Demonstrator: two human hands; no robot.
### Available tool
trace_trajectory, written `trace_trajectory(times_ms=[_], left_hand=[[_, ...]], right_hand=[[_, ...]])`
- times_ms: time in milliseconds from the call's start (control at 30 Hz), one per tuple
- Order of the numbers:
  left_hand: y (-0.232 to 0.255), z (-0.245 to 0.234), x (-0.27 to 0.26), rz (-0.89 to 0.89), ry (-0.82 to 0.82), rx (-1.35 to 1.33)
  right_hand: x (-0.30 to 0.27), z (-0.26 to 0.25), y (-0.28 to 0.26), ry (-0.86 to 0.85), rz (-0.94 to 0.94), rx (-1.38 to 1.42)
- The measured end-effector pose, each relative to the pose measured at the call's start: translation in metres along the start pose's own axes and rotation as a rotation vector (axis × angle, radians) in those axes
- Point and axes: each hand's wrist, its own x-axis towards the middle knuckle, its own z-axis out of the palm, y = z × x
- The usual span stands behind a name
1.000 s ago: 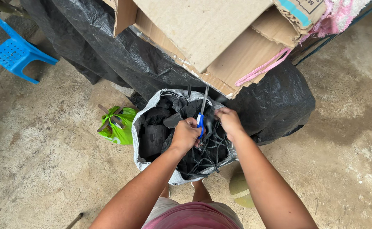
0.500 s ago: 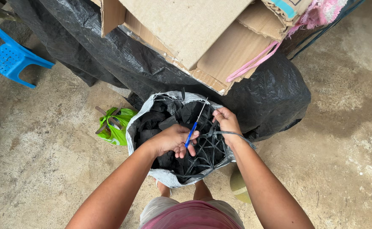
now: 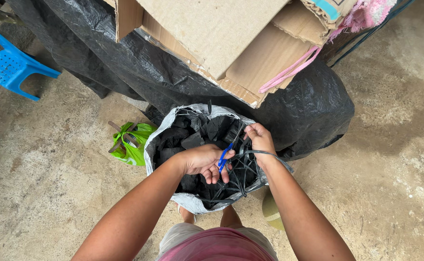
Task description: The person uses scissors to cut the plastic ties and opening of a large white bag filled with charcoal pieces.
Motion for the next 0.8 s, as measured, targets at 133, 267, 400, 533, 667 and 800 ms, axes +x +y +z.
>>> trace_trajectory(times_ms=[133, 267, 400, 533, 667, 800], left_hand=[[0.000, -0.002, -0.005, 0.006, 0.011, -0.016], [-0.001, -0.004, 0.007, 0.007, 0.023, -0.015], [0.008, -0.002, 0.031, -0.008, 0.092, 0.013], [0.013, 0.002, 0.042, -0.006, 0.101, 0.018], [0.011, 0.006, 0.045, 0.007, 0.106, 0.013], [0.004, 0.004, 0.050, 0.015, 0.109, 0.015]], right_hand=[[0.004, 0.000, 0.003, 0.006, -0.033, -0.010], [0.004, 0.002, 0.009, -0.020, -0.024, -0.008], [0.004, 0.002, 0.012, -0.020, -0.035, 0.005], [0.002, -0.003, 0.008, -0.009, 0.028, 0.049], [0.001, -0.006, 0.014, -0.046, -0.078, -0.011], [0.005, -0.006, 0.021, -0.043, -0.144, -0.130]])
